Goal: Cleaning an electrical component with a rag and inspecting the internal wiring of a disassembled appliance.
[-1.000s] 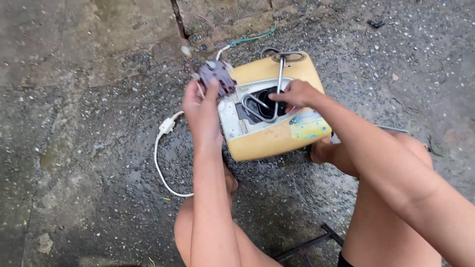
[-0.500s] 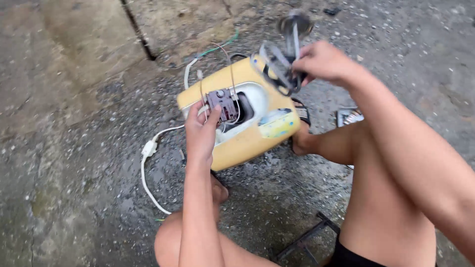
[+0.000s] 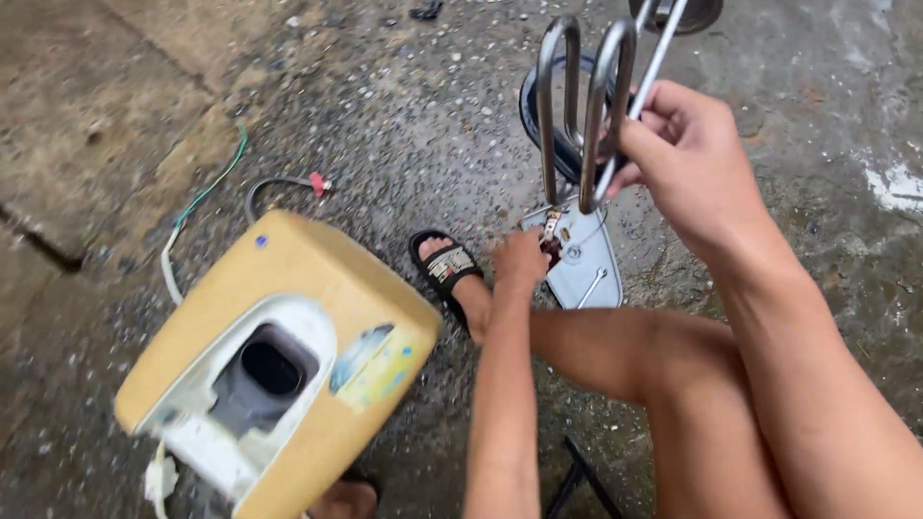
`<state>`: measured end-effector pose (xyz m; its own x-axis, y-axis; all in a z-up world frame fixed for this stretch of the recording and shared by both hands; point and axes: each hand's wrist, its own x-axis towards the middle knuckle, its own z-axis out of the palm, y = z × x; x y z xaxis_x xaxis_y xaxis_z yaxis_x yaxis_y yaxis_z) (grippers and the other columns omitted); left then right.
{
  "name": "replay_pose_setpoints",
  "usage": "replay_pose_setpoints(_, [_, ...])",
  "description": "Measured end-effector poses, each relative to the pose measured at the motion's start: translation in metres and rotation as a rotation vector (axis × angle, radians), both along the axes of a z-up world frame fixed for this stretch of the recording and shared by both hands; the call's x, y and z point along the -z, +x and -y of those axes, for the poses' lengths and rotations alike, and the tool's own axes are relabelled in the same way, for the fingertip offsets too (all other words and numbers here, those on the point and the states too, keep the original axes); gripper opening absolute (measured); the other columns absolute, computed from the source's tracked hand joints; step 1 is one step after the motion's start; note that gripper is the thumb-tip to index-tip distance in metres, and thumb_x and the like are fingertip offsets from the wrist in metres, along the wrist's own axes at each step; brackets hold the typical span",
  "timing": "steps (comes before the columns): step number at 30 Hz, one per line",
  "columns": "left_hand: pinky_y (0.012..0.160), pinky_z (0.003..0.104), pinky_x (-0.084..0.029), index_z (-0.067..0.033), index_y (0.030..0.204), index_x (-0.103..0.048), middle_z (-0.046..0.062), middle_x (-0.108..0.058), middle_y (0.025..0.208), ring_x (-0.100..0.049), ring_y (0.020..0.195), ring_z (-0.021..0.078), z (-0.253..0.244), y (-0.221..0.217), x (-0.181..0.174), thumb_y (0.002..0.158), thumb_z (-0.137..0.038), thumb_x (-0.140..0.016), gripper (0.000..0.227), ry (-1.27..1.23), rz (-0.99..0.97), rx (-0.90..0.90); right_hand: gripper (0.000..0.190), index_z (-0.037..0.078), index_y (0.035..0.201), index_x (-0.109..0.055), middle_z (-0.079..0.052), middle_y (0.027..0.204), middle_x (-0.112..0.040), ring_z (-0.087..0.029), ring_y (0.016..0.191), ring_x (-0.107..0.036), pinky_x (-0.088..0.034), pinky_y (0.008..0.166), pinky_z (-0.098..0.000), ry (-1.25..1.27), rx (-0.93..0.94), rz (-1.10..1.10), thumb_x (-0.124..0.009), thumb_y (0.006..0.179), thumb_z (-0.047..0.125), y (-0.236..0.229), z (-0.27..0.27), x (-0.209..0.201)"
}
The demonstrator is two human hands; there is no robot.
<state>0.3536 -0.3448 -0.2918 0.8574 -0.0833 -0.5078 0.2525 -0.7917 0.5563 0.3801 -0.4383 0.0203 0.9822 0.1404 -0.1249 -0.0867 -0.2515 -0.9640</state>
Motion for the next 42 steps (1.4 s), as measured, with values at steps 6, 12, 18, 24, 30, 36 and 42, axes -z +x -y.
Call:
replay_pose_setpoints(6, [0.088, 0.048, -0.056, -0.0139, 0.11, -0.069, 0.01, -0.072, 0.108, -0.069, 0.101, 0.0292, 0.055, -0.006, 0.082, 0.089, -0.018, -0.074, 0.021, 0.003, -0.215, 0.047, 0.013, -0.008, 0.111, -0.061, -0.016, 0.089, -0.072, -0.018, 0.072, -0.07, -0.062, 0.059, -0.0253, -0.161, -0.037, 0.012, -0.057, 0.099, -0.004, 0.025, 0.007, 0.002])
replay_pose_setpoints(12, [0.098, 0.045, -0.051, -0.0162, 0.139, -0.059, 0.016, -0.066, 0.128, -0.062, 0.115, 0.0378, 0.062, -0.029, 0.137, 0.083, -0.01, -0.062, 0.056, -0.221, -0.265, 0.005, 0.015, -0.008, 0.111, -0.064, -0.014, 0.086, -0.072, -0.019, 0.065, -0.067, -0.057, 0.057, -0.0261, -0.282, -0.137, 0.008, -0.061, 0.096, -0.006, 0.027, -0.008, 0.002])
replay_pose_setpoints(18, [0.094, 0.048, -0.05, -0.0164, 0.14, -0.055, 0.014, -0.065, 0.129, -0.062, 0.115, 0.0383, 0.002, -0.048, 0.039, 0.092, -0.024, -0.061, 0.048, -0.343, -0.178, -0.248, 0.015, -0.013, 0.113, -0.063, -0.02, 0.087, -0.072, -0.024, 0.067, -0.069, -0.055, 0.056, -0.0305, -0.396, -0.208, 0.066, -0.06, 0.1, -0.006, 0.012, -0.04, -0.006])
replay_pose_setpoints(24, [0.086, 0.027, -0.058, -0.0076, 0.121, -0.072, 0.006, -0.078, 0.109, -0.073, 0.094, 0.0162, -0.145, -0.113, -0.169, 0.088, -0.001, -0.054, 0.038, -0.578, 0.105, -0.593, 0.009, -0.014, 0.111, -0.058, -0.02, 0.093, -0.07, -0.023, 0.072, -0.069, -0.057, 0.059, -0.0282, -0.26, -0.289, 0.175, -0.06, 0.103, -0.01, -0.013, -0.09, -0.018])
replay_pose_setpoints(30, [0.114, 0.064, -0.016, -0.0092, 0.119, -0.072, 0.021, -0.052, 0.148, -0.034, 0.143, 0.0451, -0.258, -0.211, -0.164, 0.098, -0.041, -0.051, 0.043, 0.478, 0.548, -0.637, 0.013, -0.014, 0.112, -0.062, -0.015, 0.087, -0.07, -0.018, 0.067, -0.068, -0.052, 0.052, -0.026, -0.29, -0.399, 0.399, -0.063, 0.1, -0.01, -0.042, -0.152, -0.041])
replay_pose_setpoints(36, [0.113, 0.07, -0.004, -0.0074, 0.125, -0.068, 0.027, -0.017, 0.164, -0.001, 0.152, 0.0452, -0.258, -0.245, -0.143, 0.099, -0.057, -0.037, 0.064, 0.411, 0.217, -0.616, 0.008, -0.012, 0.105, -0.065, -0.013, 0.08, -0.07, -0.018, 0.061, -0.069, -0.049, 0.047, -0.0286, -0.349, -0.449, 0.484, -0.064, 0.099, -0.006, -0.056, -0.193, -0.044])
replay_pose_setpoints(42, [0.111, 0.068, -0.021, -0.0142, 0.136, -0.054, 0.017, -0.033, 0.16, -0.034, 0.147, 0.0328, -0.285, -0.242, -0.144, 0.093, -0.053, -0.056, 0.058, 0.16, 0.162, -0.704, 0.013, -0.009, 0.101, -0.069, -0.014, 0.071, -0.071, -0.021, 0.054, -0.07, -0.052, 0.045, -0.0327, -0.48, -0.539, 0.48, -0.067, 0.094, 0.002, -0.061, -0.229, -0.044])
